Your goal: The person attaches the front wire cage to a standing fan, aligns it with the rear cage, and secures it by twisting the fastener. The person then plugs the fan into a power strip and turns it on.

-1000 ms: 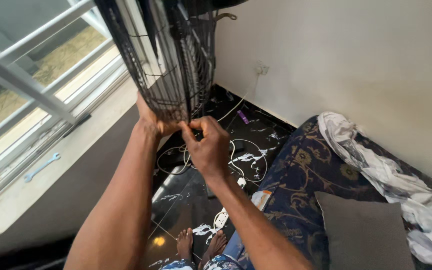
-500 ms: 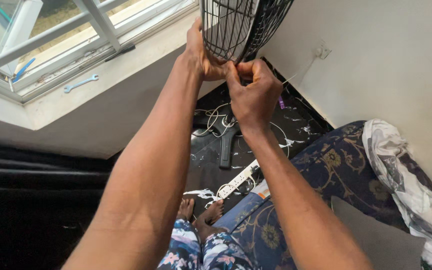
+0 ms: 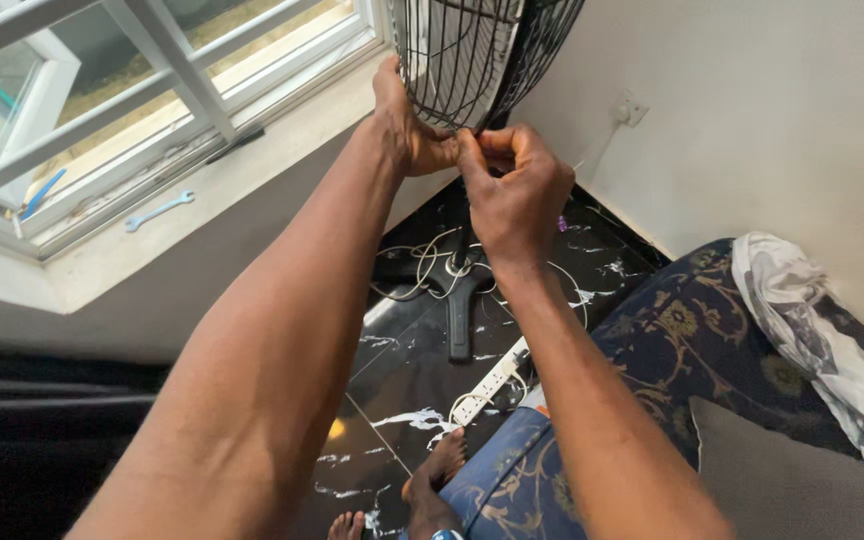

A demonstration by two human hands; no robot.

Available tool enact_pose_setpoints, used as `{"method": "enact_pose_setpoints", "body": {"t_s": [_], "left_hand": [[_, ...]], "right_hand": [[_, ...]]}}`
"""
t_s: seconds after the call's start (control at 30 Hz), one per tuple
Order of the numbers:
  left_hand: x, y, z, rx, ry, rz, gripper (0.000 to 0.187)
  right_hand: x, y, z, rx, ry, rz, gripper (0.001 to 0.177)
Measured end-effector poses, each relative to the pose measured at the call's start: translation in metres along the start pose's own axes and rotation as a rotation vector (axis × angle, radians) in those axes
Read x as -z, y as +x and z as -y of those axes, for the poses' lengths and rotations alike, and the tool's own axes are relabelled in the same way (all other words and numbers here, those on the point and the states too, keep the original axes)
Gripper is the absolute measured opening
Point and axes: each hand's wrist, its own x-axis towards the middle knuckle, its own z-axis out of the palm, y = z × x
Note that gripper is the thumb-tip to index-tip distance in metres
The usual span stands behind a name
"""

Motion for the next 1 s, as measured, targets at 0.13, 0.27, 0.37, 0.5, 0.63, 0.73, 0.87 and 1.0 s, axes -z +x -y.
{"method": "enact_pose_setpoints", "body": {"t_s": [0.13, 0.27, 0.37, 0.5, 0.63, 0.73, 0.87, 1.0], "left_hand": [[0.002, 0.001, -0.002, -0.015, 0.022, 0.048, 0.076], [0.011, 0.008, -0.004, -0.018, 0.084, 0.109, 0.082], [0.014, 0.019, -0.001, -0.045, 0.104, 0.136, 0.086], [0.010, 0.031, 0.007, -0.110, 0.068, 0.184, 0.092], [0.009, 0.031, 0.014, -0.144, 0.041, 0.231, 0.099], [0.011, 0.028, 0.013, -0.155, 0.084, 0.190, 0.104], [0.007, 0.026, 0.017, -0.226, 0.115, 0.261, 0.109], [0.002, 0.021, 0.017, -0.203, 0.108, 0.124, 0.113]], "right_hand": [[-0.006, 0.000, -0.001, -0.041, 0.032, -0.039, 0.021], [-0.011, -0.003, 0.001, 0.026, -0.035, -0.074, 0.020], [-0.012, -0.009, 0.000, 0.027, -0.075, -0.102, 0.020], [-0.014, -0.008, -0.004, 0.040, -0.070, -0.131, 0.020], [-0.011, -0.011, -0.010, 0.009, -0.050, -0.103, 0.020], [-0.013, -0.014, -0.014, -0.048, 0.121, -0.055, 0.019], [-0.011, -0.026, -0.025, -0.109, 0.137, 0.016, 0.029], [-0.021, -0.049, -0.034, -0.186, 0.192, 0.071, 0.050]]}}
